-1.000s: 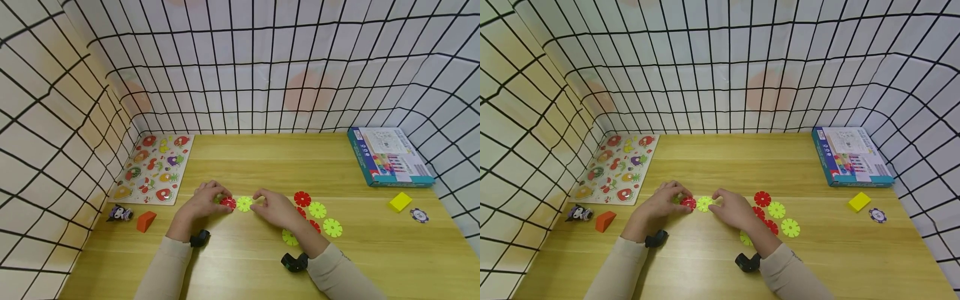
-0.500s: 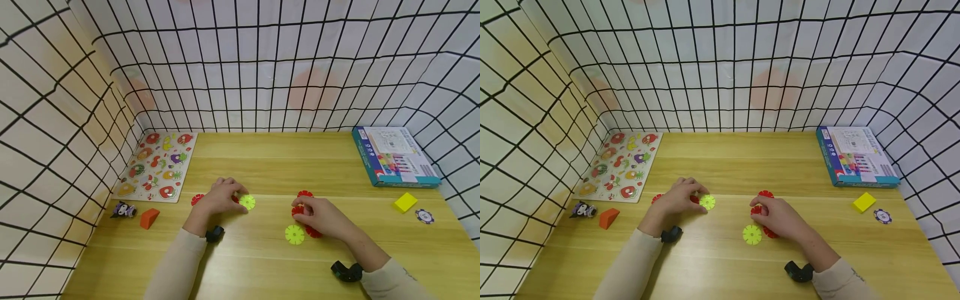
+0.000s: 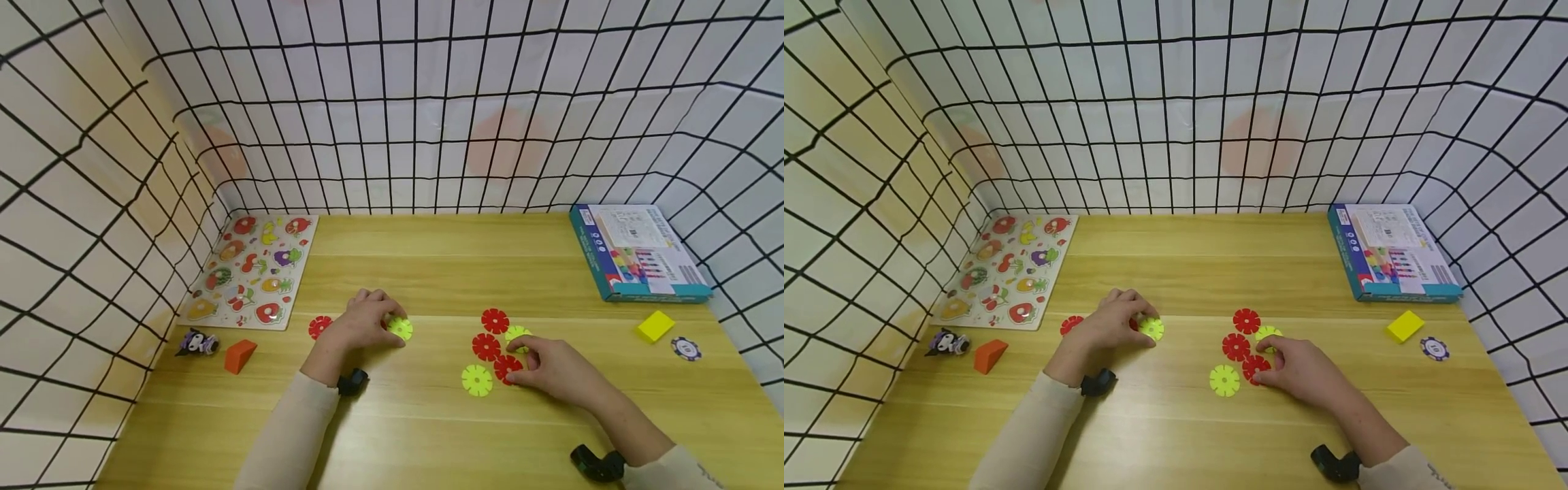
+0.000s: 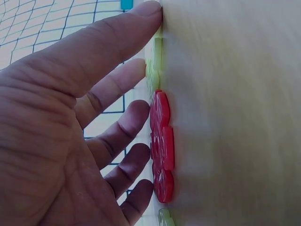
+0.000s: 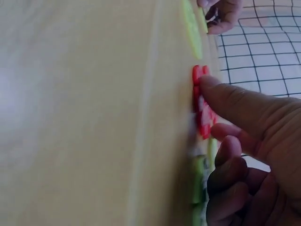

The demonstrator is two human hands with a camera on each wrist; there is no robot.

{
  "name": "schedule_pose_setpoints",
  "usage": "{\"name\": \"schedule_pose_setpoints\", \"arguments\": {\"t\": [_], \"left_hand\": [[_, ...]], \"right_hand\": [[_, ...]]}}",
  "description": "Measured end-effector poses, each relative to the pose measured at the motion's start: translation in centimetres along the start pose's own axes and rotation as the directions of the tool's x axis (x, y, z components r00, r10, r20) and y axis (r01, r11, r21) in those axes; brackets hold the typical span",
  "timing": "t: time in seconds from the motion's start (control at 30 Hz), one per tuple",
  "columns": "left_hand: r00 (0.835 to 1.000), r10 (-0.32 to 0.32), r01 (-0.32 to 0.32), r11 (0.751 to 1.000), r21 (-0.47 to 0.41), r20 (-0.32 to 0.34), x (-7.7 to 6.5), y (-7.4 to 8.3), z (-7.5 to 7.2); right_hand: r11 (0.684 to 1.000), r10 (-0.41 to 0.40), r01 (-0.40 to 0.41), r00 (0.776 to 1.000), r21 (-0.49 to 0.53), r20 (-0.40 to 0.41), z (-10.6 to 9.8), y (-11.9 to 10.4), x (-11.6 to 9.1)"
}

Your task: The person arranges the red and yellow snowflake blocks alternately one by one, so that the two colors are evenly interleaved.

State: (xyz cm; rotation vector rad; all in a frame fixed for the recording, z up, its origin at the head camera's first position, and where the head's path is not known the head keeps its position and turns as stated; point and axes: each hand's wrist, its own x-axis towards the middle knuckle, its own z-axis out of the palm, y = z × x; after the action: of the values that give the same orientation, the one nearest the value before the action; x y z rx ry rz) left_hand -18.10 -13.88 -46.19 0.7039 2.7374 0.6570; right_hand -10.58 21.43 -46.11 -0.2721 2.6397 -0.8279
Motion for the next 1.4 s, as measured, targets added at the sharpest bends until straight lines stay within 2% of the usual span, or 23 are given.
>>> {"name": "schedule_pose_setpoints", "arguments": {"t": [0.27,0.87,1.07,1.4], "left_hand": [[1.000,-0.005,0.005,1.000,-0.016,0.007,0.0,0.0,0.0],[1.000,-0.017,0.017,0.999,-0.038,-0.003,-0.3,-0.1,0.2],[1.000,-0.016,0.015,0.999,-0.036,-0.003,-0.3,-0.1,0.3],[1.000,-0.017,0.016,0.999,-0.041,-0.007,-0.4,-0.1,0.3]], "right_hand": [[1.000,0.016,-0.016,1.000,-0.025,0.011,0.2,-0.4,-0.1],[0.999,-0.007,0.008,1.000,-0.046,0.014,0.2,-1.4,-0.4],[0.995,-0.079,0.079,0.997,-0.068,0.008,0.0,-1.6,-0.3],[0.987,-0.158,0.157,0.984,0.016,0.082,-1.2,-2.8,-0.4]]}}
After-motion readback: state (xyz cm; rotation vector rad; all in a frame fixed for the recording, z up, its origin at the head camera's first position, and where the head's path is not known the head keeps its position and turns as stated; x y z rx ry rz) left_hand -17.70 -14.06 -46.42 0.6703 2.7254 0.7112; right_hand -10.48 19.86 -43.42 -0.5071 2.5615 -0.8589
